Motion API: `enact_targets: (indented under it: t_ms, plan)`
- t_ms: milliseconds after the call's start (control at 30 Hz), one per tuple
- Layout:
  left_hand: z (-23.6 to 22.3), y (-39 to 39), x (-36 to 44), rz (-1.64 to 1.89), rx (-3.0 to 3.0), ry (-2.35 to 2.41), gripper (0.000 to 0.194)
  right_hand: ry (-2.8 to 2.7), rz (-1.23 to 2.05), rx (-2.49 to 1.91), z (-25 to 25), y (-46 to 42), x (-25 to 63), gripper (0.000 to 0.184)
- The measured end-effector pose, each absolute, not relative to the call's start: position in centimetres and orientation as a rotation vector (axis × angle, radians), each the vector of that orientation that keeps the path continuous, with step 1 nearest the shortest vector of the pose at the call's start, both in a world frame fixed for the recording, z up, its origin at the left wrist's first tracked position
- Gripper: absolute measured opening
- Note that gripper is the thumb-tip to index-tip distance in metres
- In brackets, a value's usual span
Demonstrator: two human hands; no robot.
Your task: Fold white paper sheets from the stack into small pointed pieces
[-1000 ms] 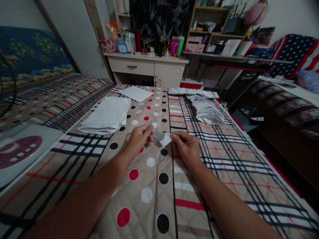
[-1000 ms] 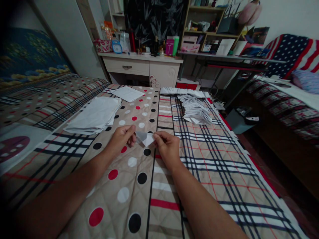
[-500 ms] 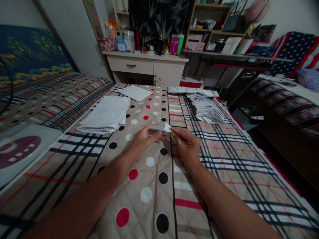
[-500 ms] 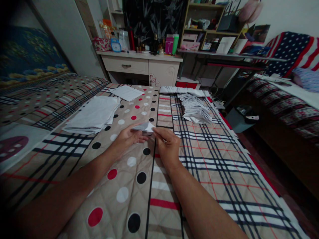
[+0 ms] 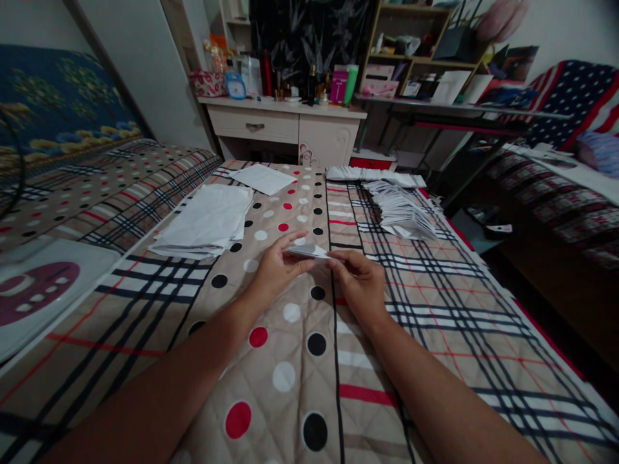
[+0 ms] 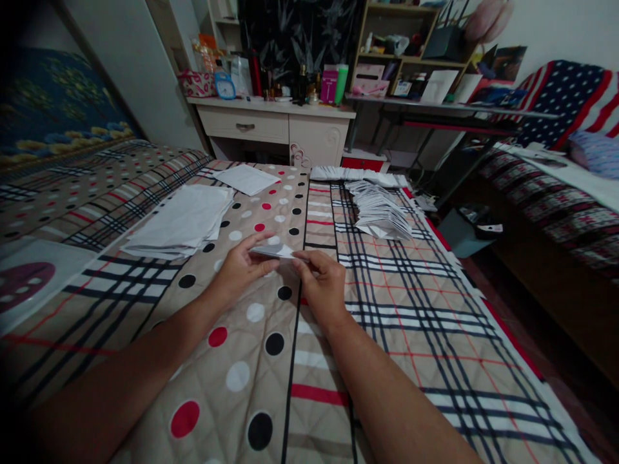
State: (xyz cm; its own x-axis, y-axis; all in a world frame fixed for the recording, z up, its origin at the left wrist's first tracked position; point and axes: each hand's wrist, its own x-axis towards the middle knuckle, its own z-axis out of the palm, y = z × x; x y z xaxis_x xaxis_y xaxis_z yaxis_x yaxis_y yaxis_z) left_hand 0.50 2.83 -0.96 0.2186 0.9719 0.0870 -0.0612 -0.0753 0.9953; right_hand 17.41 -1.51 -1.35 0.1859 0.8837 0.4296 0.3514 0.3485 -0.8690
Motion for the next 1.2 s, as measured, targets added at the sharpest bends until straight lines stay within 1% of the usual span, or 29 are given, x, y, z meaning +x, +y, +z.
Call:
enact_targets:
  t_ms: [100, 133, 167, 267, 400, 467, 600, 733, 900, 1200]
  plan:
    - [-1.14, 2.96, 0.47, 1.125, 1.451, 1.01, 0.029, -1.34, 0.68, -1.209, -1.28, -1.65, 17.46, 0.015]
    - [-1.18, 2.97, 0.46, 1.126, 1.485, 1.021, 0.022, -1.327, 0.726, -1.202, -1.19, -1.69, 17.45, 0.017]
    - [-1.19, 2.94, 0.46, 1.121, 1.501, 1.023, 0.02, -1.314, 0.773, -1.197, -1.11, -1.72, 17.43, 0.018]
    - [-0.98, 2.65, 0.45, 1.034, 1.416, 1.013, 0.025, -1.268, 0.885, -1.199, -1.01, -1.59, 17.32, 0.023]
    - [-0.49, 2.15, 0.42, 0.878, 1.33, 1.036, 0.031, -1.232, 0.902, -1.171, -1.47, -1.12, 17.2, 0.017]
    - [-0.38, 2.07, 0.4, 0.86, 1.329, 1.032, 0.032, -1.227, 0.919, -1.148, -1.73, -0.95, 17.18, 0.021]
    - [-0.44, 2.18, 0.41, 0.853, 1.33, 0.929, 0.035, -1.261, 0.988, -1.139, -1.79, -0.92, 17.17, 0.01]
    - [-0.55, 2.21, 0.44, 0.841, 1.336, 0.836, 0.042, -1.271, 1.045, -1.126, -1.59, -0.96, 17.15, 0.011]
    - [-0.62, 2.17, 0.37, 0.86, 1.359, 0.825, 0.036, -1.28, 1.056, -1.147, -1.56, -0.97, 17.15, 0.013]
    - [-0.5, 2.11, 0.34, 0.858, 1.269, 0.829, 0.031, -1.257, 1.056, -1.154, -1.54, -0.96, 17.09, 0.014]
